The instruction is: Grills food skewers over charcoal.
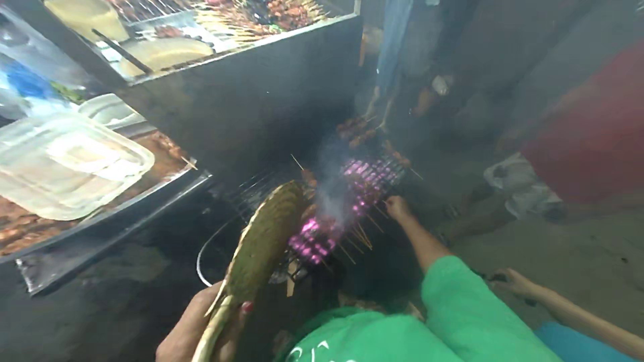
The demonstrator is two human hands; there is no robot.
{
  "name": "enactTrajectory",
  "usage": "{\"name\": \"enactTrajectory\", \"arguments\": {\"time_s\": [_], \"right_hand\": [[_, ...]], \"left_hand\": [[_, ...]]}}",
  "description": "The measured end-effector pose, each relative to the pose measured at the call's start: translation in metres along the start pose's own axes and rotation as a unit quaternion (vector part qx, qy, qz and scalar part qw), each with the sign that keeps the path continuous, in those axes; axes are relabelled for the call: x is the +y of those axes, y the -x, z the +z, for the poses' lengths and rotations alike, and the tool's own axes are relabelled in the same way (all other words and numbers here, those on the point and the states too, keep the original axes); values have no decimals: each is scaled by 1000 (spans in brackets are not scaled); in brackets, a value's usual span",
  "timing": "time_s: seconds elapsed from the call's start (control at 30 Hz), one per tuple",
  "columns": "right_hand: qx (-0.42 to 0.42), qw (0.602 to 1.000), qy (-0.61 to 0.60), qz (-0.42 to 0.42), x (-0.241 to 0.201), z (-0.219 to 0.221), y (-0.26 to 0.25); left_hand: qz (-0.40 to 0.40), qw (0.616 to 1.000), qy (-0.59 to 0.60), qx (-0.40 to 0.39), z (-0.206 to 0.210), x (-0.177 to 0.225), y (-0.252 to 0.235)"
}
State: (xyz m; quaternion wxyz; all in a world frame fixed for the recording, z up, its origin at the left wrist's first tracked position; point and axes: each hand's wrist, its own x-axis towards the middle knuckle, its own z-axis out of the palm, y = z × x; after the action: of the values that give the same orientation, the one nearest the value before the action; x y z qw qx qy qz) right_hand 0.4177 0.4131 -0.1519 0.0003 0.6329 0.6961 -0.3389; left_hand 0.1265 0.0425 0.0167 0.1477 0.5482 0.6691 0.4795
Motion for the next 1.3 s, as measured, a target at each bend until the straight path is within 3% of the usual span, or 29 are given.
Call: {"name": "enactTrajectory", "arguments": {"time_s": [0.1,0.2,0.3,0.4,0.47,0.63,0.8,0.9,1.17,1.3], "right_hand": [[-10,1000,-14,19,-2,-10,2],[63,997,-25,39,1,-33,-4],[129,989,-45,56,10,-57,-23],[142,986,-36,77,27,-71,-51],[119,989,-9,89,38,-77,-70],[39,996,-28,73,46,-77,-89],[39,983,-170,56,43,-66,-76],[39,981,-185,31,44,-54,-50],[0,1000,-2,-23,38,-23,-13],[-7,1000,13,-15,28,-25,-10]], "left_hand": [[45,998,-39,-7,8,-3,-2],[13,996,-8,-86,13,10,-4],[-30,997,59,-36,8,11,-6],[13,997,74,-14,15,2,-9],[39,998,21,-46,24,5,-7],[-40,994,78,-61,39,25,-1],[-46,997,54,-35,30,22,4],[-57,994,85,-22,27,22,8],[-16,999,25,-40,17,18,13],[-8,999,38,-34,17,14,12]]}}
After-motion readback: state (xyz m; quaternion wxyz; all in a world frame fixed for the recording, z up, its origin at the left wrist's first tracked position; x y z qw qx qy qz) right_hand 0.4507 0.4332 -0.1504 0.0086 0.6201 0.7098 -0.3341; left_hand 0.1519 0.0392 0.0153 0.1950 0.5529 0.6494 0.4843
